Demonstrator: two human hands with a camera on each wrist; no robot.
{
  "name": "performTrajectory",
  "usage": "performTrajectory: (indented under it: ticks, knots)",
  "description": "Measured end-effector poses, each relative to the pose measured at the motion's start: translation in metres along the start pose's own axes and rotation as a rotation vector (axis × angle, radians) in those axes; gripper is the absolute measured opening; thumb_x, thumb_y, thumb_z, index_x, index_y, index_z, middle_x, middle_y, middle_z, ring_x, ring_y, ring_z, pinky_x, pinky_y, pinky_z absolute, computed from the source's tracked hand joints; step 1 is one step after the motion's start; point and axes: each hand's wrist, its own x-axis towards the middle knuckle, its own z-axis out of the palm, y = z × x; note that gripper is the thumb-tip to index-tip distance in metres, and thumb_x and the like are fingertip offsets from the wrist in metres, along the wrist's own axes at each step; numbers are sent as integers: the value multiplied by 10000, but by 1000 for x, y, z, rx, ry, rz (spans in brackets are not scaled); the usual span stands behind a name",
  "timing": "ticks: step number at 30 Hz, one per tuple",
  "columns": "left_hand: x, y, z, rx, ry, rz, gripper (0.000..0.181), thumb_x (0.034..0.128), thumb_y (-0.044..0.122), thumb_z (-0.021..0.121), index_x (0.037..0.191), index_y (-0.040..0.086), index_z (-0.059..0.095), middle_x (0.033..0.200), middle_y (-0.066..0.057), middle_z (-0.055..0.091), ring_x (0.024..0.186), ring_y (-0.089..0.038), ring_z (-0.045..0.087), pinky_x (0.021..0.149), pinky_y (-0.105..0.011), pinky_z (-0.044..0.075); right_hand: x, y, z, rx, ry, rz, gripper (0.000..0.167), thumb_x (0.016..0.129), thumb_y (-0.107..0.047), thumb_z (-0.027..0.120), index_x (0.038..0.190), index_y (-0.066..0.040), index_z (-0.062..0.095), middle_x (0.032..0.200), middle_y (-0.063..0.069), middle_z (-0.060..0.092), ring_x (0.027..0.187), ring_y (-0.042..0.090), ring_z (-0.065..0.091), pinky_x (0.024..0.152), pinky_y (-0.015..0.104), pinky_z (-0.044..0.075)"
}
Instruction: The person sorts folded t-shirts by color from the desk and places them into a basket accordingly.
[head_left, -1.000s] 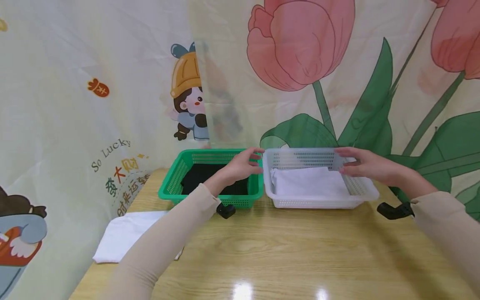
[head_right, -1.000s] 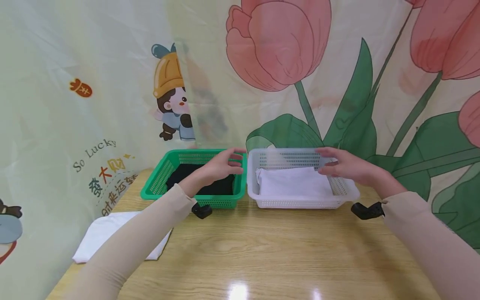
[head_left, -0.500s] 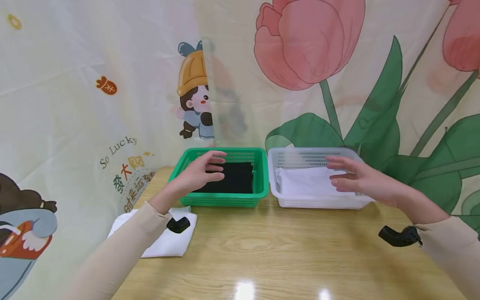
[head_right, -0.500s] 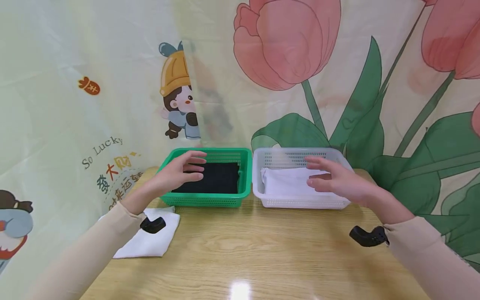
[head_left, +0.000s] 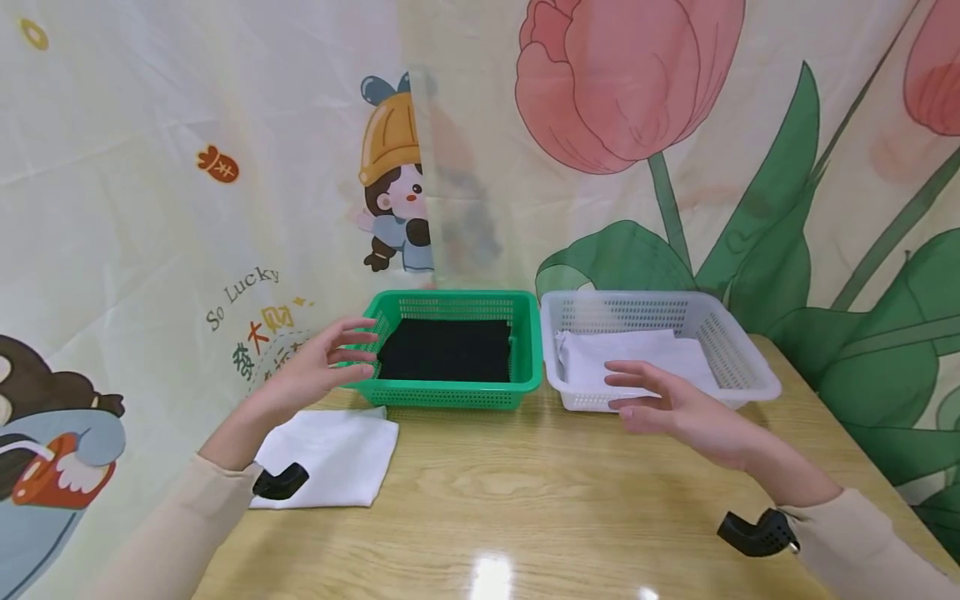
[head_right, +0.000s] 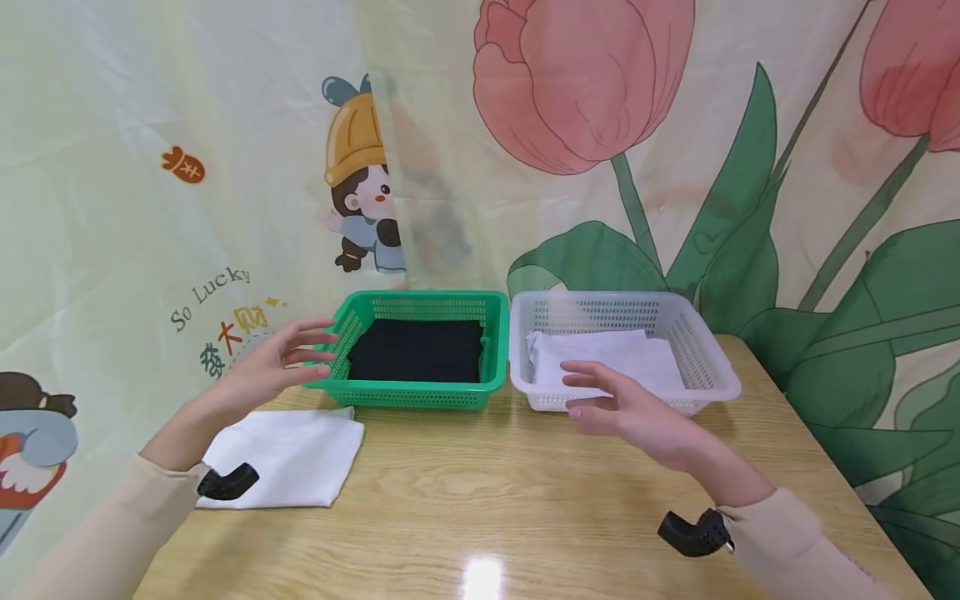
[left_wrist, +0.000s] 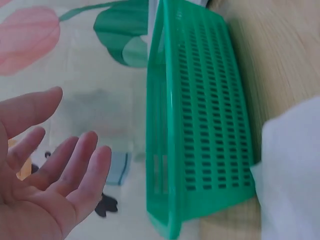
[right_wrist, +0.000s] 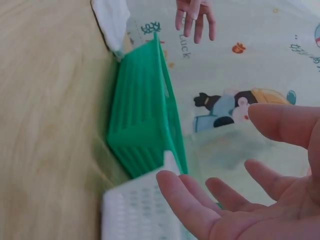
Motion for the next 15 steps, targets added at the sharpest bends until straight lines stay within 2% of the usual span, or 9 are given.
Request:
performTrajectory:
  ticks: [5,9,15]
  knots:
    - [-23,-21,-14,-7,-7,-3,708,1022,221,745,1620,188,368,1569,-144,482,1400,-433,536,986,-272,558,9,13,20,94,-39,11,686,1091,-184,617,1660,-62,253,1674,305,265,1403,392,535,1072,429,547]
    - [-39,-42,-25,-12,-9,-14,708,1029,198,732,1624,151,351,1586,-221,444,1398,-468,522,982,-271,562,20,22,40,167,-70,27,689,1094,-185,611,1654,-32,239,1668,296,278,1410,386,525,1087,464,535]
    - [-56,-74,-43,40,19,-75,750,1018,209,748,1634,123,329,1585,-234,452,1388,-477,528,964,-249,556,46,33,77,252,-110,43,661,1083,-166,622,1634,-34,283,1653,293,298,1407,446,509,1110,558,498]
